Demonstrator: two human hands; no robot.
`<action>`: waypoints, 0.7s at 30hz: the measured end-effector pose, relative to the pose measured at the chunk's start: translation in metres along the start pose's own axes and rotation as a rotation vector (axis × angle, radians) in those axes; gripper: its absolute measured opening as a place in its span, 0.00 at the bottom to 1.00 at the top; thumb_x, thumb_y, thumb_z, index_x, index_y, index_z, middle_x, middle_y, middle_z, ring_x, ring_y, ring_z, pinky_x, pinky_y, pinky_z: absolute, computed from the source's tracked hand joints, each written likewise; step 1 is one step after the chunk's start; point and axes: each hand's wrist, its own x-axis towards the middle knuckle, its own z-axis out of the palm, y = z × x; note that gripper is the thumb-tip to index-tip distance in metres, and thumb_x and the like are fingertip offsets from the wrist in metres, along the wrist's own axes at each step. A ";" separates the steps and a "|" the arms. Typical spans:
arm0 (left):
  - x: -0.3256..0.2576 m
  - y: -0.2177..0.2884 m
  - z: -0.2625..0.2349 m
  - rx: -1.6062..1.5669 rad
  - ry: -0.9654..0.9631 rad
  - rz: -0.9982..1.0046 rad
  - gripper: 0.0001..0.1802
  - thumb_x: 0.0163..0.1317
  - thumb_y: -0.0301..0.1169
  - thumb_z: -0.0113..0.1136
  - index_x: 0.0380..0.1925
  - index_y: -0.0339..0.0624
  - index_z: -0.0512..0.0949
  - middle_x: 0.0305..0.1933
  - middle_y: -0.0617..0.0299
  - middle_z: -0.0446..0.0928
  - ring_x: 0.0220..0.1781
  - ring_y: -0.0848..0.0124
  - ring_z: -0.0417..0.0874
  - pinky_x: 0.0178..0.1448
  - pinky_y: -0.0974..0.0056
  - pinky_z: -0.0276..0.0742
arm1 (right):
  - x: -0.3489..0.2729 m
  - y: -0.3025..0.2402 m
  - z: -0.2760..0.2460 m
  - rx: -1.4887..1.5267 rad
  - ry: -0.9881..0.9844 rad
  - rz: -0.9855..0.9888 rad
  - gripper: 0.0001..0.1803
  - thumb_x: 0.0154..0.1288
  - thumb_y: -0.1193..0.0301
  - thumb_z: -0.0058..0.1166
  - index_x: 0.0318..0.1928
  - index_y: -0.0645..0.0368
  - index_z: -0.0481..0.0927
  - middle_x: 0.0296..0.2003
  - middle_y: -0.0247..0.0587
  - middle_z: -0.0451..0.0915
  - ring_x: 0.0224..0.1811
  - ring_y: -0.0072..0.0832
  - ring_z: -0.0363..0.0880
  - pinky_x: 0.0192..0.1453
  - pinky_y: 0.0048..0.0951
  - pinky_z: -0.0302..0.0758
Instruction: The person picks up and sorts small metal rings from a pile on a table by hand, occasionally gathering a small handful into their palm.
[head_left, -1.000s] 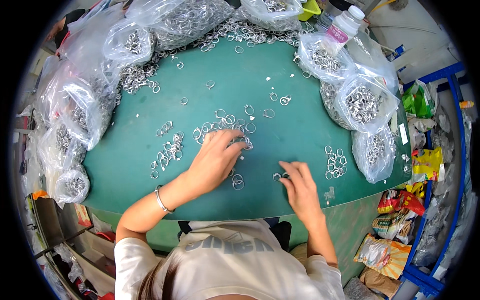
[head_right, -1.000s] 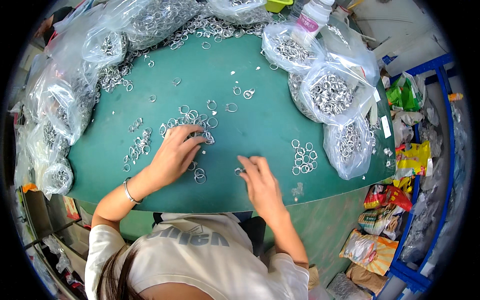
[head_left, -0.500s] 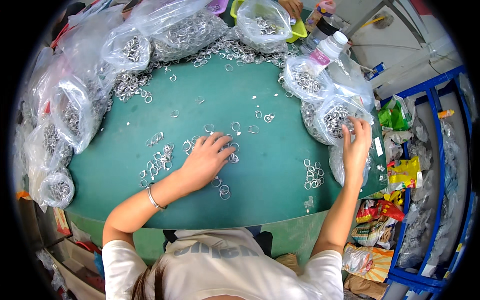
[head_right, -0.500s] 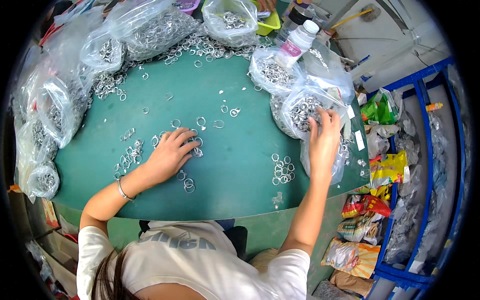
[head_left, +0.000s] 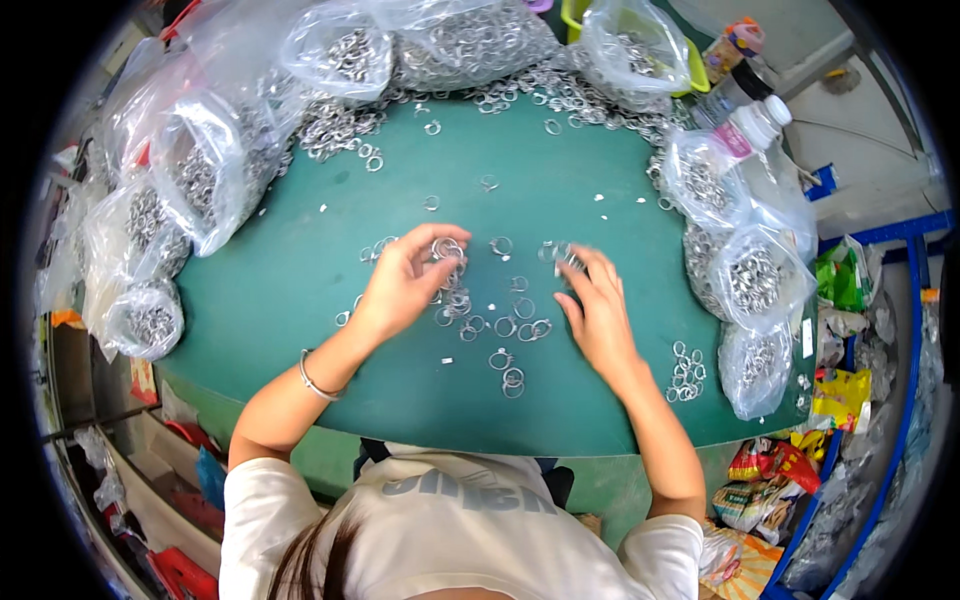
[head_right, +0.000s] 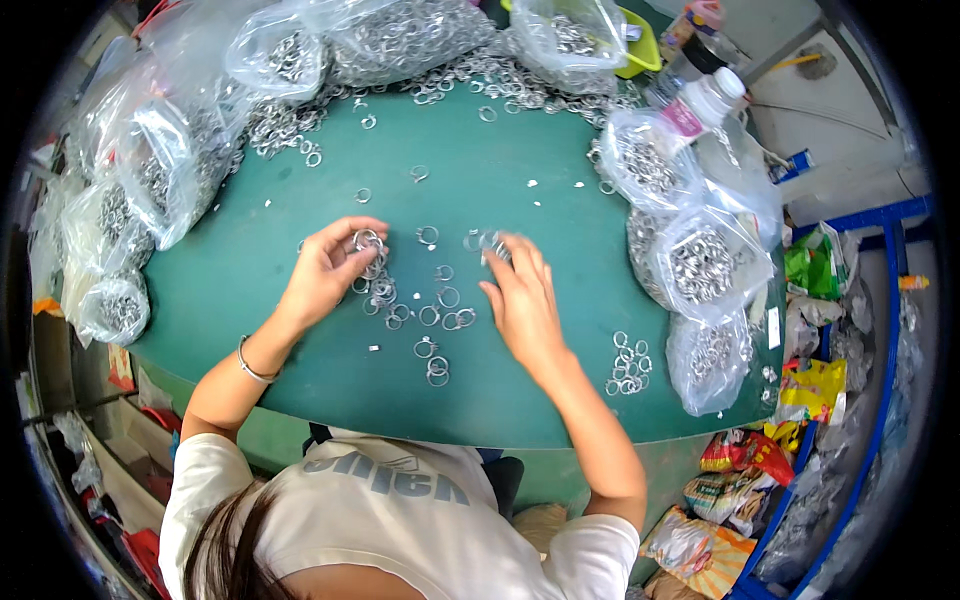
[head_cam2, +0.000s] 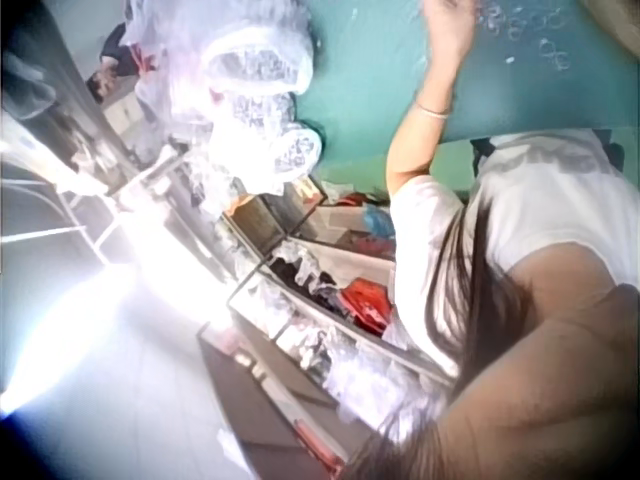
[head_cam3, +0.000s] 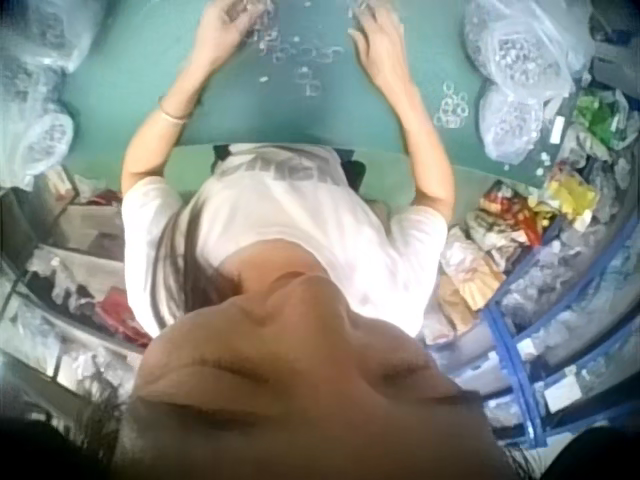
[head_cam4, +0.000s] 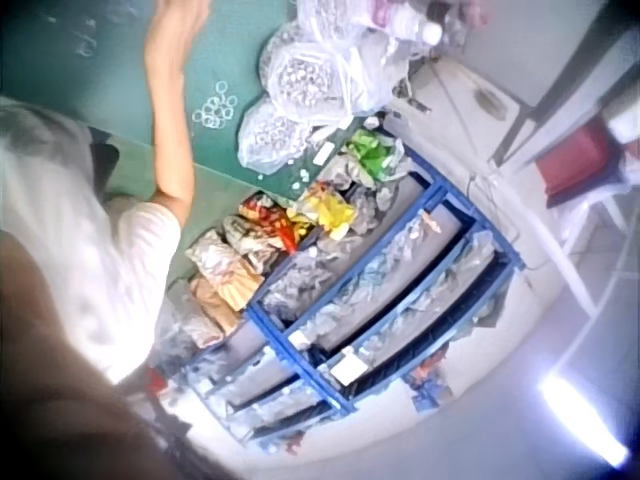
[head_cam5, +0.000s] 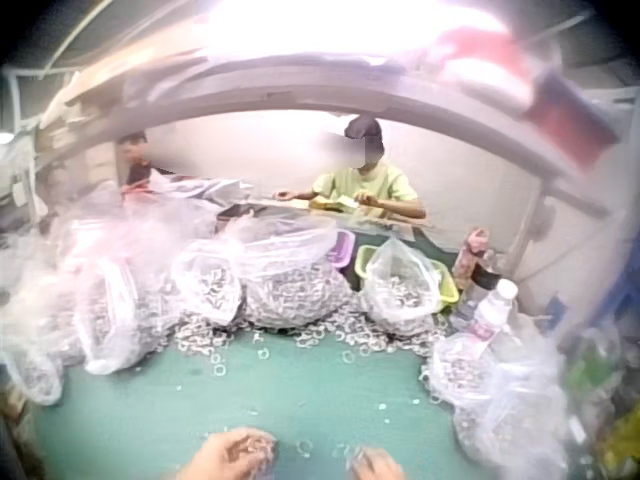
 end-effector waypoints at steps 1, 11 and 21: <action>-0.001 0.002 -0.007 -0.103 0.037 -0.101 0.12 0.62 0.19 0.54 0.46 0.35 0.76 0.41 0.65 0.74 0.38 0.80 0.74 0.38 0.76 0.72 | -0.005 -0.004 0.006 0.116 0.047 -0.030 0.13 0.52 0.81 0.58 0.42 0.64 0.79 0.49 0.49 0.73 0.53 0.45 0.71 0.54 0.39 0.70; -0.005 -0.005 -0.059 -0.082 0.119 -0.134 0.16 0.62 0.18 0.51 0.50 0.39 0.75 0.46 0.65 0.74 0.38 0.82 0.74 0.38 0.76 0.69 | 0.016 -0.003 -0.017 1.050 -0.046 0.551 0.10 0.65 0.83 0.46 0.46 0.65 0.75 0.38 0.42 0.80 0.28 0.21 0.75 0.32 0.21 0.73; -0.027 0.012 -0.024 0.721 -0.286 0.355 0.24 0.53 0.20 0.58 0.52 0.44 0.74 0.61 0.58 0.67 0.61 0.61 0.68 0.60 0.57 0.65 | 0.020 -0.065 0.013 0.070 -0.220 -0.133 0.22 0.49 0.71 0.65 0.46 0.60 0.77 0.53 0.41 0.69 0.57 0.42 0.64 0.58 0.44 0.61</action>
